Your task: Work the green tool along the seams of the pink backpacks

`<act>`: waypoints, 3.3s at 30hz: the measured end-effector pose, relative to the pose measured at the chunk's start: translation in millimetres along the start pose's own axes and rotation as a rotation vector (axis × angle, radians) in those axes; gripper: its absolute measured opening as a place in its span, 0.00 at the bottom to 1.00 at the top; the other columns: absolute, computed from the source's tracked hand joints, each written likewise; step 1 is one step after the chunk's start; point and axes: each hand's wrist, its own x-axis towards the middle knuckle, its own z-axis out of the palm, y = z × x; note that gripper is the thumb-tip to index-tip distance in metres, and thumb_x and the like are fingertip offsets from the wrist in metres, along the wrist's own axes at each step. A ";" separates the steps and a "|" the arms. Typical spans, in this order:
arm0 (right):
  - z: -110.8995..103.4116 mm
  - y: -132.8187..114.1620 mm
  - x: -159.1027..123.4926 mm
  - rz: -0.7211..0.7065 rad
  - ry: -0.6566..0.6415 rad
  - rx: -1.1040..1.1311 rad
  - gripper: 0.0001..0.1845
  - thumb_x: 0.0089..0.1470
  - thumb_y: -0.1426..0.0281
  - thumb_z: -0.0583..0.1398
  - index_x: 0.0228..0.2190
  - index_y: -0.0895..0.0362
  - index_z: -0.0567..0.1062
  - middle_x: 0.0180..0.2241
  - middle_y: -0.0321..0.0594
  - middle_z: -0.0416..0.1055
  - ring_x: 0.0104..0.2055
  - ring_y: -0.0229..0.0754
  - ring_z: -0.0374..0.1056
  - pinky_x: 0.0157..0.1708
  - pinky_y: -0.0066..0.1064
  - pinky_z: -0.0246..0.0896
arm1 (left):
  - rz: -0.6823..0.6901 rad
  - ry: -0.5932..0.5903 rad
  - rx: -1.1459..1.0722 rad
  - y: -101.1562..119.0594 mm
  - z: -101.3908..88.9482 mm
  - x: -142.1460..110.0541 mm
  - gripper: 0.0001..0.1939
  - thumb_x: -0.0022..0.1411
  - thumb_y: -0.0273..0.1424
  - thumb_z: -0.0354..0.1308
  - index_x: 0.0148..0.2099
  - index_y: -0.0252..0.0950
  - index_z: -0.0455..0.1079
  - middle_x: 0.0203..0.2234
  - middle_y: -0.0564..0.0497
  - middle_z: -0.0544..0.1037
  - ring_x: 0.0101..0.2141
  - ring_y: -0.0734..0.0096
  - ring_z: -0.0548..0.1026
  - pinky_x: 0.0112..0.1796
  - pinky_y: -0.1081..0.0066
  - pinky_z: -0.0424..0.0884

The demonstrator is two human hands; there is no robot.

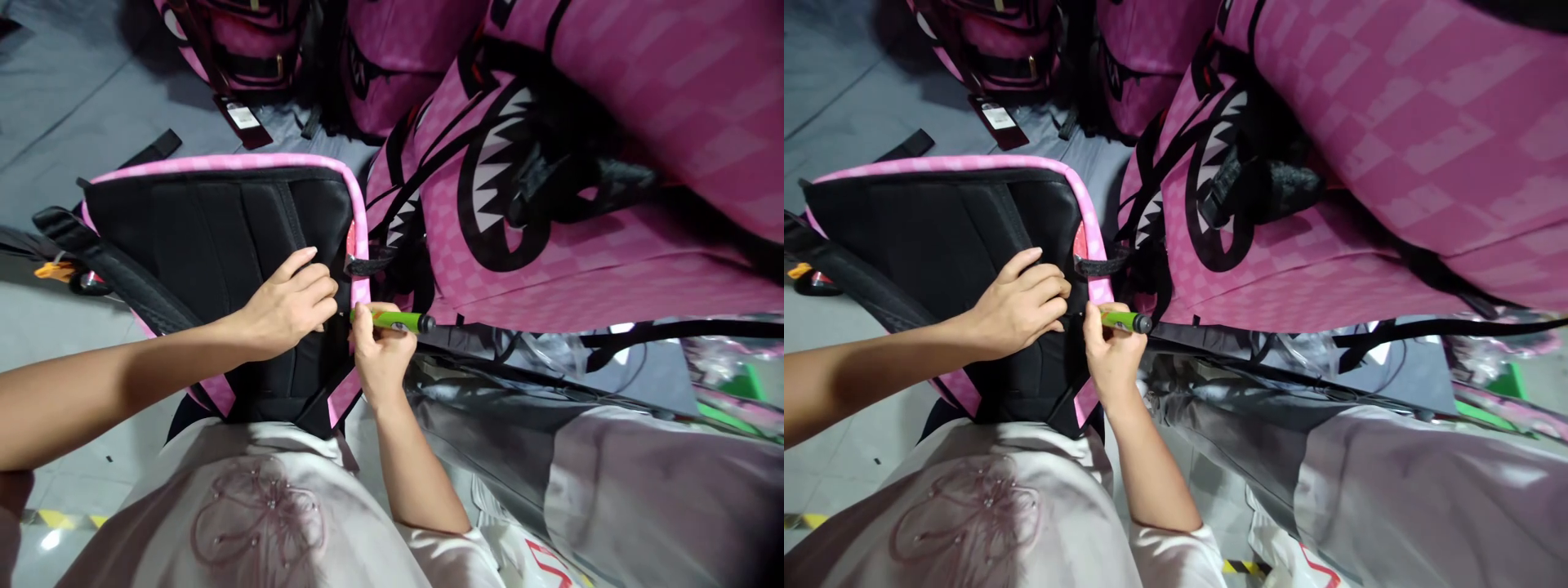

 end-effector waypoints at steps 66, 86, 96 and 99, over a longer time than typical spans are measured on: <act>33.3 -26.7 -2.4 -0.562 0.025 0.040 0.17 0.64 0.72 0.60 0.54 0.52 0.75 0.41 0.44 0.81 0.40 0.45 0.77 0.44 0.39 0.71 | -0.141 -0.400 -0.038 -92.9 -28.9 47.4 0.55 0.49 0.44 0.74 0.73 0.43 0.51 0.61 0.38 0.68 0.58 0.34 0.67 0.59 0.37 0.58; 30.7 -4.0 -9.9 -0.301 -0.205 0.137 0.22 0.66 0.56 0.54 0.55 0.53 0.69 0.37 0.43 0.80 0.39 0.49 0.78 0.42 0.42 0.72 | -0.159 -0.572 0.088 -55.2 -34.3 27.5 0.62 0.55 0.35 0.72 0.77 0.38 0.32 0.73 0.32 0.47 0.67 0.36 0.55 0.64 0.38 0.51; -7.9 -22.1 41.3 -0.195 -0.695 0.116 0.14 0.60 0.63 0.65 0.46 0.54 0.80 0.47 0.43 0.81 0.48 0.47 0.78 0.52 0.38 0.72 | -0.423 -0.553 0.140 -48.2 -41.0 27.1 0.56 0.59 0.38 0.70 0.76 0.36 0.38 0.73 0.33 0.47 0.68 0.37 0.51 0.62 0.42 0.54; -6.4 -28.9 52.3 -0.192 -0.790 0.085 0.15 0.61 0.60 0.65 0.44 0.56 0.82 0.47 0.45 0.81 0.49 0.49 0.77 0.53 0.39 0.71 | -0.443 -0.572 0.141 -46.3 -41.3 28.7 0.51 0.61 0.38 0.68 0.76 0.35 0.42 0.72 0.33 0.48 0.67 0.38 0.54 0.62 0.45 0.55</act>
